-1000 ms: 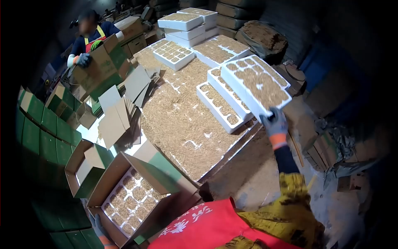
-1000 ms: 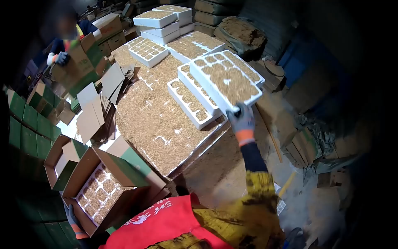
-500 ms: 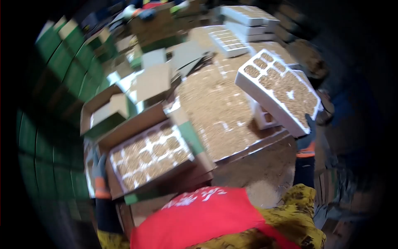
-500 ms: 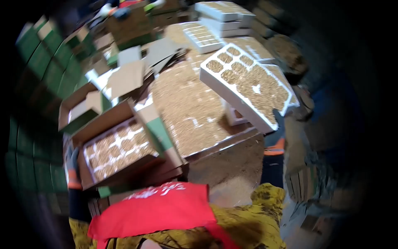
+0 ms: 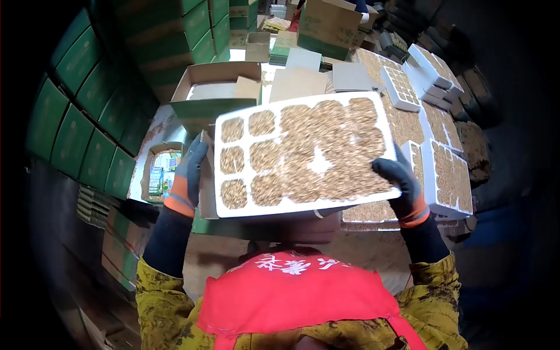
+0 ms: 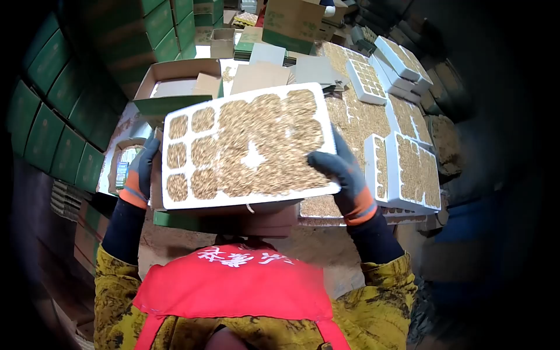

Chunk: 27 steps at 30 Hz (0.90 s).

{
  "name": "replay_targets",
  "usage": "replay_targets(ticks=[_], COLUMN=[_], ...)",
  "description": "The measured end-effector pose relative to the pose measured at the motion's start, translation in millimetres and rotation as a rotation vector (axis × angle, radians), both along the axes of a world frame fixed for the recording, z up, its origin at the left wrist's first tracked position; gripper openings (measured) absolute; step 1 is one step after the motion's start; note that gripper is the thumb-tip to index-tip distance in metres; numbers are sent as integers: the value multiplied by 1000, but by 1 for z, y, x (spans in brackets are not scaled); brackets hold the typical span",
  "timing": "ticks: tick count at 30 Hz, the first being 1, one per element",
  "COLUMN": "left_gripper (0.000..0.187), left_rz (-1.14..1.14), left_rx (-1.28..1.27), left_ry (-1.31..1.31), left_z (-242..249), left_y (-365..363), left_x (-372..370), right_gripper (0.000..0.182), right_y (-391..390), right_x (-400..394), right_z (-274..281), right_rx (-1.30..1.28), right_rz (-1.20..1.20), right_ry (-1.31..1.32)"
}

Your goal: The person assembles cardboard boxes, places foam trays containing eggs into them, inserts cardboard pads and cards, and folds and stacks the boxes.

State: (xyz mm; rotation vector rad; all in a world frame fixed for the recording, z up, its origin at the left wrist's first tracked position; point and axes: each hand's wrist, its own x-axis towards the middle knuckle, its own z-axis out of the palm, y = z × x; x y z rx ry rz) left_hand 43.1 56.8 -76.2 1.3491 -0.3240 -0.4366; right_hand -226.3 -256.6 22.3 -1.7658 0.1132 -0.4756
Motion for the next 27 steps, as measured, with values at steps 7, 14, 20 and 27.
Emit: replay_targets(ticks=[7,14,20,27], left_gripper=[37,30,34,16], left_rz=[269,-685,-832,-201], left_rx=[495,1278,1258,906], left_ry=[-1052,-1360,-1213,-904], left_z=[33,44,29,94], left_y=[-18,-36,-45,-46], left_x=[-21,-53,-46,-49], right_gripper=[78,49,30,93], right_y=[18,20,-58,-167], right_x=[49,77,135,323], right_z=[-4,-28,8,-208], right_rx=[-254,-1331,-408,-1132], right_rz=[88,262,132,-67], right_ry=[588,872,289,323])
